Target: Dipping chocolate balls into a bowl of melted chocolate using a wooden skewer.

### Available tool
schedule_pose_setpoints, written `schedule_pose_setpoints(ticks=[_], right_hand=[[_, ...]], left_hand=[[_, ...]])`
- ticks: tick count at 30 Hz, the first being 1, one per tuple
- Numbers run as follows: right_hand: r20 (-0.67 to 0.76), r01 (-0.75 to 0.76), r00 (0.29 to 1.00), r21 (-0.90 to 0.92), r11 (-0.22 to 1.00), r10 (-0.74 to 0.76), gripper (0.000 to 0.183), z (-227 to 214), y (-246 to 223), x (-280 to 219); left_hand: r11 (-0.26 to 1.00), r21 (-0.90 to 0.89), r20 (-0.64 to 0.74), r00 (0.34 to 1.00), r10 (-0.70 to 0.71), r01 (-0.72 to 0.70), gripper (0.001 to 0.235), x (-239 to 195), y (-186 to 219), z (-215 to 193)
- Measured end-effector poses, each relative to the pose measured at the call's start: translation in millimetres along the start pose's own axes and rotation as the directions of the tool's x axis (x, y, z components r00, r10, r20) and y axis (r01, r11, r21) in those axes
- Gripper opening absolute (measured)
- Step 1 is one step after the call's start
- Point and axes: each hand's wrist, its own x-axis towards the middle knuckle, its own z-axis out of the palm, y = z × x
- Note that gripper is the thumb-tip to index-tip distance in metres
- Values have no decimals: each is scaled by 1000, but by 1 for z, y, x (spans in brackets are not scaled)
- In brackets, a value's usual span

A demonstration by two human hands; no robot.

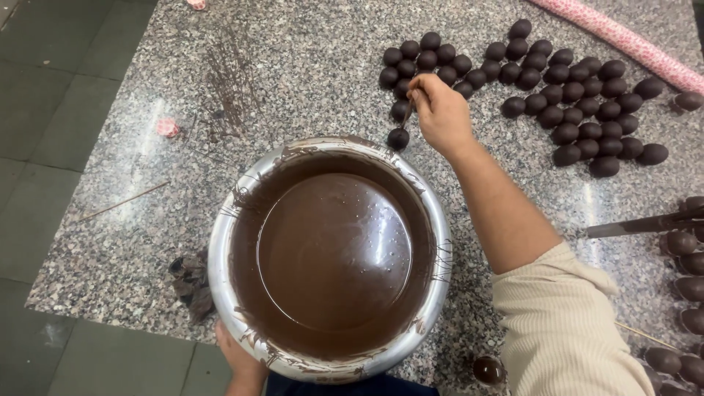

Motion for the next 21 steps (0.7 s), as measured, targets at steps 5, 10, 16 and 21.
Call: schedule_pose_setpoints(ticks=[5, 10, 16, 21], right_hand=[[-7, 25, 1000, -38, 999, -26, 9, 13, 3, -18], [0, 144, 989, -125, 982, -145, 10, 14, 22, -16], [-97, -242, 942, 467, 851, 321, 13, -51, 46, -1], [13, -200, 978, 323, 925, 207, 12, -122, -61, -31]], left_hand=[[993, 62, -34, 994, 100, -97, 45, 8, 12, -7], [976, 109, -60, 978, 198, -191, 46, 17, 29, -21], [879, -270, 38, 917, -398, 392, 44, 41, 36, -35], [143, -840, 452, 820, -352, 524, 76, 60, 66, -61]])
